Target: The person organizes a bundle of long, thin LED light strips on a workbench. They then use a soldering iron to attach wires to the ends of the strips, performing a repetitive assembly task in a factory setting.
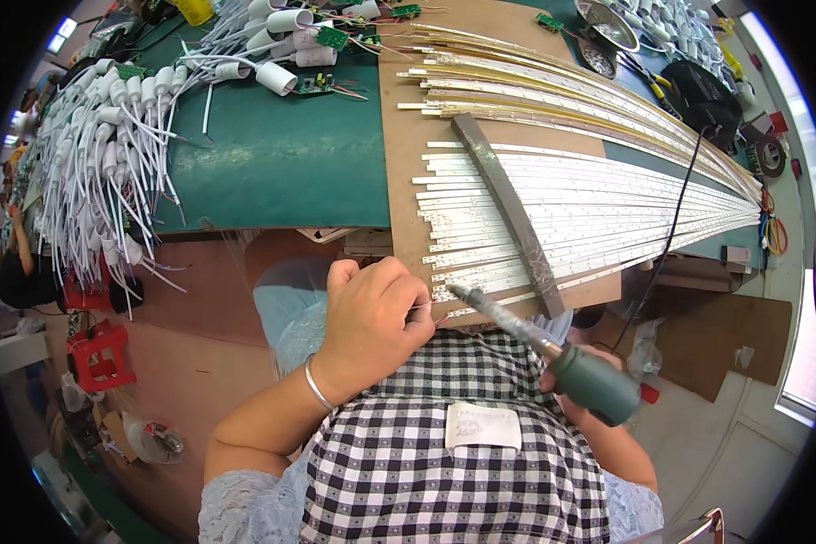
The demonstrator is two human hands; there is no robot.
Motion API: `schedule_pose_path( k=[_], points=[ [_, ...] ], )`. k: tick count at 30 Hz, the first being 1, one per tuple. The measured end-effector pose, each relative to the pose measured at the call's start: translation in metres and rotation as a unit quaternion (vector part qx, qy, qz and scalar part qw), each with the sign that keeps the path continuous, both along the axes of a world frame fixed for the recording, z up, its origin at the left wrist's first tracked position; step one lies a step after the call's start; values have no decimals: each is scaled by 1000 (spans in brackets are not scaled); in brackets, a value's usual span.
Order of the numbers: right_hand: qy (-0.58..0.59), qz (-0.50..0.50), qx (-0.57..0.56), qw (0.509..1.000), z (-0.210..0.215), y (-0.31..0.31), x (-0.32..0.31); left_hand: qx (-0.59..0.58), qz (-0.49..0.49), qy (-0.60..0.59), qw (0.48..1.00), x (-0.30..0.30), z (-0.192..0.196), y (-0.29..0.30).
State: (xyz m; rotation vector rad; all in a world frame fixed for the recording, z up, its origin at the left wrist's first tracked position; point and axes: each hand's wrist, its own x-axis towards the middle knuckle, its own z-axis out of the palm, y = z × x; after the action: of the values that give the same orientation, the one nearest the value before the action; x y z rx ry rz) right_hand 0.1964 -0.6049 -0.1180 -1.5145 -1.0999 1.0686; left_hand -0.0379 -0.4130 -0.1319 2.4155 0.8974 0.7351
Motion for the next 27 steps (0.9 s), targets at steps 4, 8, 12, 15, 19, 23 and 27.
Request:
schedule_pose_path(
  k=[4, 8, 12, 15, 19, 23, 27],
  points=[
    [-94, 7, -114, 989, -7, -8, 7, 4, -3, 0, 1000, 0, -1, 1],
    [-83, -17, -124, 989, -8, -9, 0, 3, -6, 5, 1000, 0, 0, 1],
    [-96, 43, 21, 994, -10, -8, -2, 11, -5, 11, 1000, 0, 1, 2],
    [-171, 126, 67, 975, -16, -10, 12, 12, -4, 12, 1000, 0, 1, 1],
    [-81, 114, 79, 987, -15, -8, 16, 1, -4, 3, 1000, 0, 1, 0],
    [156, -8, 41, 987, -17, -2, -7, 0, -6, 8, 1000, 1, 2, 0],
    [183, 21, 19, 983, -2, 33, -22, 0, -5, 8, 1000, 0, 2, 1]
  ],
)
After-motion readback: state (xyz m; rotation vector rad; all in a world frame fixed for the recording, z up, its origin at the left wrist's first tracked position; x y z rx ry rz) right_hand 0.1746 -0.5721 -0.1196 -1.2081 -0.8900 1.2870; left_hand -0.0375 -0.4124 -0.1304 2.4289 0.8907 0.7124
